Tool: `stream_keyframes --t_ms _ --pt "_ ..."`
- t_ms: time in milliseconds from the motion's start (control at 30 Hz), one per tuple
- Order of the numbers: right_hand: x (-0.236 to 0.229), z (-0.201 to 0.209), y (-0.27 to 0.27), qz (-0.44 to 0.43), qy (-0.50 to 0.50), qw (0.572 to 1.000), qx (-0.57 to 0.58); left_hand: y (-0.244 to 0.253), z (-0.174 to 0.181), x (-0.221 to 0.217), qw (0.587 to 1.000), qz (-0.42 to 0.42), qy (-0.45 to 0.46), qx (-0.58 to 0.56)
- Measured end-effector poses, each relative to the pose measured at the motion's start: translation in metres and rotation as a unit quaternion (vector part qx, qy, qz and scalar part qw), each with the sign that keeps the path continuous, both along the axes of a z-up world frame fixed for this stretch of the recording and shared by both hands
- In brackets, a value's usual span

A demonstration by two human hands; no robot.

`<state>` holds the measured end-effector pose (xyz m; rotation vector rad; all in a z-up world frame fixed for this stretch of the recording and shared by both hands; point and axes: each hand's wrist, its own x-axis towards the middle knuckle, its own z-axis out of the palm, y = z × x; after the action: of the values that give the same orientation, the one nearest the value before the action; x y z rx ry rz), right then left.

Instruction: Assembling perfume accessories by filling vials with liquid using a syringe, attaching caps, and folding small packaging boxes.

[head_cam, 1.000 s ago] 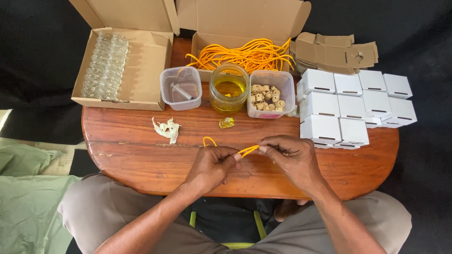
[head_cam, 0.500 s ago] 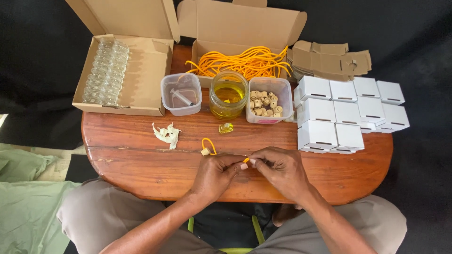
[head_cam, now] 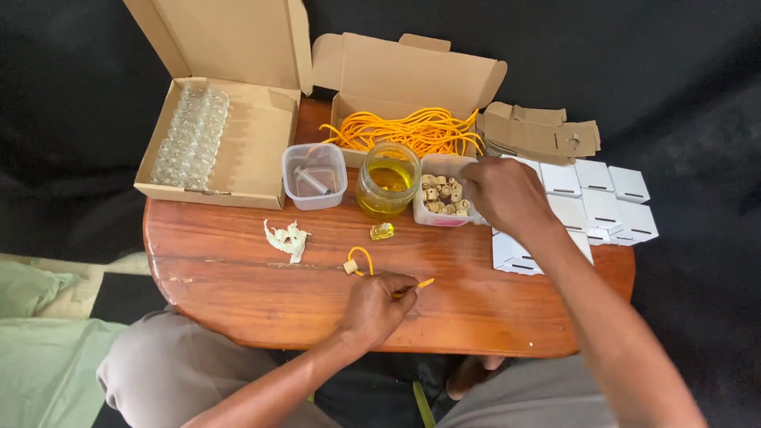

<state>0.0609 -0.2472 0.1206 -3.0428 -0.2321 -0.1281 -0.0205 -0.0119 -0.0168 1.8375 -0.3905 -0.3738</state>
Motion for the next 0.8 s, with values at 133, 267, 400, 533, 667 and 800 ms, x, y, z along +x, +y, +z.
stream_keyframes --t_ms 133,267,400,533,667,800 --pt "0.029 -0.012 0.003 0.035 0.056 0.992 -0.103 -0.003 0.0 -0.004 0.999 0.006 -0.01 0.038" --pt "0.05 -0.017 0.006 0.039 0.098 0.989 -0.106 -0.003 0.008 0.003 0.999 -0.005 0.004 0.039" --pt "0.049 -0.037 0.003 0.075 0.074 0.988 -0.114 -0.001 0.001 -0.003 0.999 0.009 -0.044 -0.005" --pt "0.049 -0.048 0.001 0.059 0.068 0.99 -0.11 -0.001 0.004 -0.003 0.999 0.006 -0.045 -0.006" --pt "0.051 -0.058 0.002 0.043 0.068 0.988 -0.134 -0.001 0.002 -0.001 0.999 0.005 -0.045 -0.003" --pt "0.051 -0.059 0.008 0.03 0.091 0.984 -0.15 -0.005 -0.015 -0.003 0.999 0.002 -0.032 0.023"
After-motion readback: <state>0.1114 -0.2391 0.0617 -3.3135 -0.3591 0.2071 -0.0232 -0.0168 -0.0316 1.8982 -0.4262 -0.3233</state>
